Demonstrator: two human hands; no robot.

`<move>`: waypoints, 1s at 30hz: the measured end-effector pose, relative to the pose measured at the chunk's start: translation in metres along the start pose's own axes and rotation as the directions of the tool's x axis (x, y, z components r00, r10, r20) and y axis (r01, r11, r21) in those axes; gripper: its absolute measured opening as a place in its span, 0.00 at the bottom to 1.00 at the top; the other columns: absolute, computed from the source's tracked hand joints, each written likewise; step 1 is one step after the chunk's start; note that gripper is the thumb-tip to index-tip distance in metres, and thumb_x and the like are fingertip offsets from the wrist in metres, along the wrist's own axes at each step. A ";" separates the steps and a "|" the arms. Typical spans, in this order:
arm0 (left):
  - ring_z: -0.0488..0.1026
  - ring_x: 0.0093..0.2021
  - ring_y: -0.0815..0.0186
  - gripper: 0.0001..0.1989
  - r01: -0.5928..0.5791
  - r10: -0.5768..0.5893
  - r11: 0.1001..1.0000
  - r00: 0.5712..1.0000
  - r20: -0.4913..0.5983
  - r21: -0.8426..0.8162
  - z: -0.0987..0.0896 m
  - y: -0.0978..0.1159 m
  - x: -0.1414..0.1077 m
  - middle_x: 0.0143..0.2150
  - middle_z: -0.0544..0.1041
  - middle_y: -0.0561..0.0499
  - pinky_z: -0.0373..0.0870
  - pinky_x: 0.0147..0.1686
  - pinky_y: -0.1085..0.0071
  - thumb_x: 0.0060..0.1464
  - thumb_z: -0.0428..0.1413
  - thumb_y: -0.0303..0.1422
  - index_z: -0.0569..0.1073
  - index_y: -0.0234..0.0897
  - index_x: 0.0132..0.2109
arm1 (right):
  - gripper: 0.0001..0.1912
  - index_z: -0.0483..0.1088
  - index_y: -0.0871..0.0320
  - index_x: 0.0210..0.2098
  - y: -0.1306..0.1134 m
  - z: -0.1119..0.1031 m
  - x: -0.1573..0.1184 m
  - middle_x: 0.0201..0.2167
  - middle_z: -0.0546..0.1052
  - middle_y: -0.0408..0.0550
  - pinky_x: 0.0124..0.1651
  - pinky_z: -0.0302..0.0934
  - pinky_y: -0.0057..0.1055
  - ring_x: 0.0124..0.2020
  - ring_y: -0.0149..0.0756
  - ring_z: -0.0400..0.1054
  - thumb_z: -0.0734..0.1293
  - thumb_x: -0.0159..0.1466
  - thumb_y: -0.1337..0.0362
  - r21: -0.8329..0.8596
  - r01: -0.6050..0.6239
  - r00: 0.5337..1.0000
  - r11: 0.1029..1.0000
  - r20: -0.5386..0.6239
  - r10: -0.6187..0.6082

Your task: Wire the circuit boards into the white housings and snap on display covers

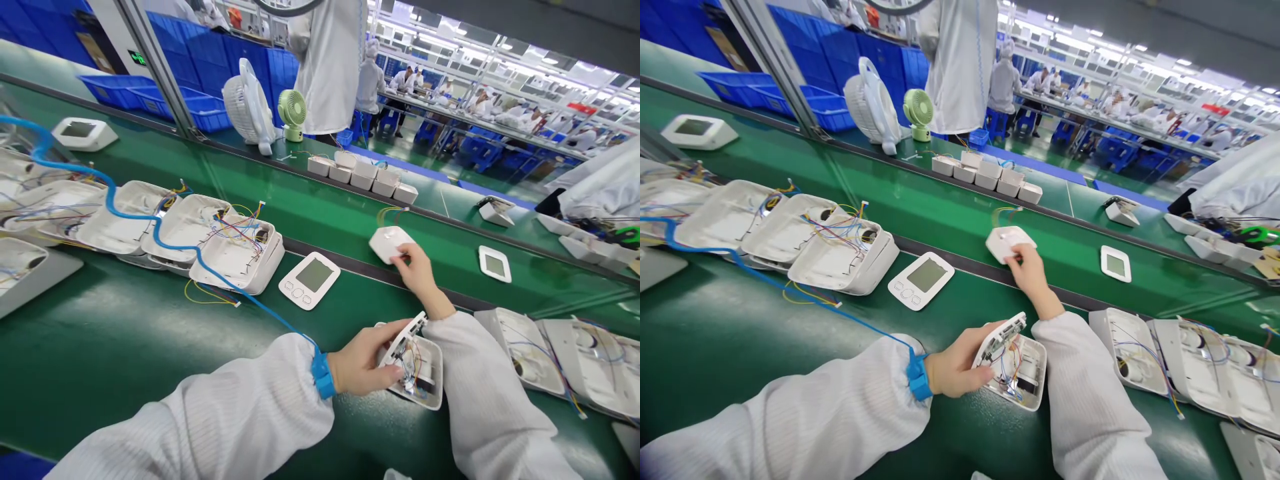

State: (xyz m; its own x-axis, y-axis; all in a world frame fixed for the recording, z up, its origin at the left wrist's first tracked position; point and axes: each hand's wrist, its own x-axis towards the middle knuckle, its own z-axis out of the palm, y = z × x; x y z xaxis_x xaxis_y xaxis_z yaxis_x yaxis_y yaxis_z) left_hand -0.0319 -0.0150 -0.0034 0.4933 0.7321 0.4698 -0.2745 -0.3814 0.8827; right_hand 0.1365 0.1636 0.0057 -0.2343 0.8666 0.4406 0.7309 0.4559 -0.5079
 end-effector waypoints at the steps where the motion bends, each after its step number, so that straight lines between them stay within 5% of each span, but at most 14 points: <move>1: 0.72 0.46 0.55 0.37 -0.005 0.005 1.000 1.000 0.006 0.004 -0.001 0.000 0.000 0.51 0.74 0.39 0.69 0.48 0.58 0.57 0.51 0.49 0.57 0.32 0.67 | 0.11 0.70 0.58 0.40 -0.018 0.002 -0.003 0.40 0.75 0.50 0.42 0.68 0.37 0.36 0.38 0.70 0.68 0.60 0.60 0.051 0.077 0.996 0.996 0.047 -0.079; 4: 0.74 0.44 0.55 0.38 0.002 -0.002 1.000 0.999 0.038 0.010 -0.002 -0.003 -0.002 0.51 0.75 0.39 0.71 0.47 0.59 0.55 0.53 0.49 0.58 0.32 0.67 | 0.07 0.69 0.57 0.39 -0.072 0.015 -0.009 0.40 0.75 0.49 0.46 0.67 0.37 0.41 0.38 0.70 0.68 0.64 0.61 0.296 0.399 0.871 0.868 0.174 -0.460; 8: 0.73 0.52 0.51 0.40 -0.011 0.013 1.000 0.997 0.081 -0.027 -0.001 -0.006 -0.004 0.59 0.72 0.37 0.69 0.52 0.57 0.54 0.56 0.48 0.57 0.34 0.68 | 0.07 0.69 0.57 0.41 -0.111 0.048 -0.020 0.40 0.76 0.50 0.51 0.66 0.37 0.45 0.38 0.69 0.68 0.66 0.61 0.405 0.543 0.702 0.736 0.262 -0.662; 11: 0.72 0.55 0.49 0.38 -0.040 0.047 0.997 0.995 0.094 -0.072 0.000 -0.005 -0.004 0.59 0.72 0.36 0.67 0.55 0.56 0.55 0.55 0.46 0.58 0.33 0.67 | 0.16 0.67 0.57 0.50 -0.112 0.065 -0.029 0.51 0.72 0.56 0.58 0.64 0.40 0.55 0.41 0.65 0.67 0.67 0.56 0.413 0.601 0.670 0.685 0.206 -0.713; 13: 0.72 0.54 0.49 0.38 -0.023 0.034 0.996 0.992 0.119 -0.090 0.000 -0.004 -0.004 0.58 0.72 0.36 0.67 0.55 0.55 0.55 0.54 0.48 0.57 0.32 0.67 | 0.19 0.65 0.58 0.55 -0.104 0.065 -0.033 0.55 0.69 0.59 0.61 0.61 0.43 0.59 0.42 0.62 0.65 0.68 0.57 0.379 0.617 0.718 0.690 0.089 -0.690; 17: 0.72 0.50 0.52 0.39 0.073 -0.050 0.990 0.982 0.180 -0.121 0.001 0.000 -0.004 0.54 0.73 0.37 0.69 0.51 0.58 0.55 0.54 0.51 0.58 0.32 0.67 | 0.14 0.67 0.58 0.53 -0.068 0.050 -0.025 0.54 0.70 0.57 0.63 0.57 0.44 0.59 0.42 0.62 0.62 0.68 0.63 0.169 0.461 0.887 0.871 -0.112 -0.448; 21: 0.72 0.43 0.57 0.37 0.135 -0.096 0.968 0.978 0.186 -0.213 0.002 0.003 -0.002 0.49 0.73 0.39 0.71 0.45 0.61 0.56 0.53 0.50 0.58 0.32 0.66 | 0.21 0.66 0.64 0.56 -0.009 0.032 -0.001 0.58 0.66 0.64 0.64 0.53 0.48 0.62 0.49 0.57 0.64 0.65 0.61 -0.153 0.014 0.989 0.988 -0.141 -0.035; 24: 0.71 0.41 0.59 0.38 0.161 -0.117 0.961 0.973 0.200 -0.223 0.003 0.004 -0.001 0.47 0.73 0.39 0.71 0.42 0.62 0.56 0.53 0.51 0.57 0.33 0.67 | 0.30 0.60 0.63 0.62 0.036 0.008 0.018 0.65 0.58 0.63 0.65 0.50 0.45 0.66 0.49 0.50 0.64 0.65 0.57 -0.396 -0.324 0.946 0.859 -0.131 0.297; 27: 0.72 0.43 0.57 0.38 0.174 -0.131 0.963 0.970 0.203 -0.208 0.003 0.003 -0.002 0.48 0.73 0.39 0.72 0.44 0.60 0.56 0.53 0.51 0.56 0.33 0.67 | 0.36 0.54 0.63 0.65 0.070 -0.024 0.026 0.68 0.51 0.65 0.65 0.46 0.49 0.68 0.55 0.44 0.66 0.63 0.56 -0.447 -0.498 0.867 0.743 -0.226 0.445; 30: 0.72 0.45 0.56 0.38 0.164 -0.126 0.966 0.973 0.193 -0.198 0.003 0.001 -0.003 0.50 0.72 0.38 0.71 0.45 0.59 0.57 0.53 0.51 0.56 0.34 0.67 | 0.37 0.51 0.68 0.65 0.094 -0.047 0.020 0.66 0.50 0.75 0.62 0.47 0.58 0.66 0.62 0.46 0.65 0.63 0.55 -0.421 -0.674 0.738 0.607 -0.347 0.579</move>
State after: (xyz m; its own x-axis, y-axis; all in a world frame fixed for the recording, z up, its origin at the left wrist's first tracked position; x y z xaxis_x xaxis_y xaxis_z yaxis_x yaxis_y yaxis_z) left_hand -0.0315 -0.0189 -0.0034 0.6738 0.6517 0.3482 -0.3472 -0.1367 0.9278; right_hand 0.2308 0.2147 0.0015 0.4726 0.8331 0.2875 0.8714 -0.3932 -0.2932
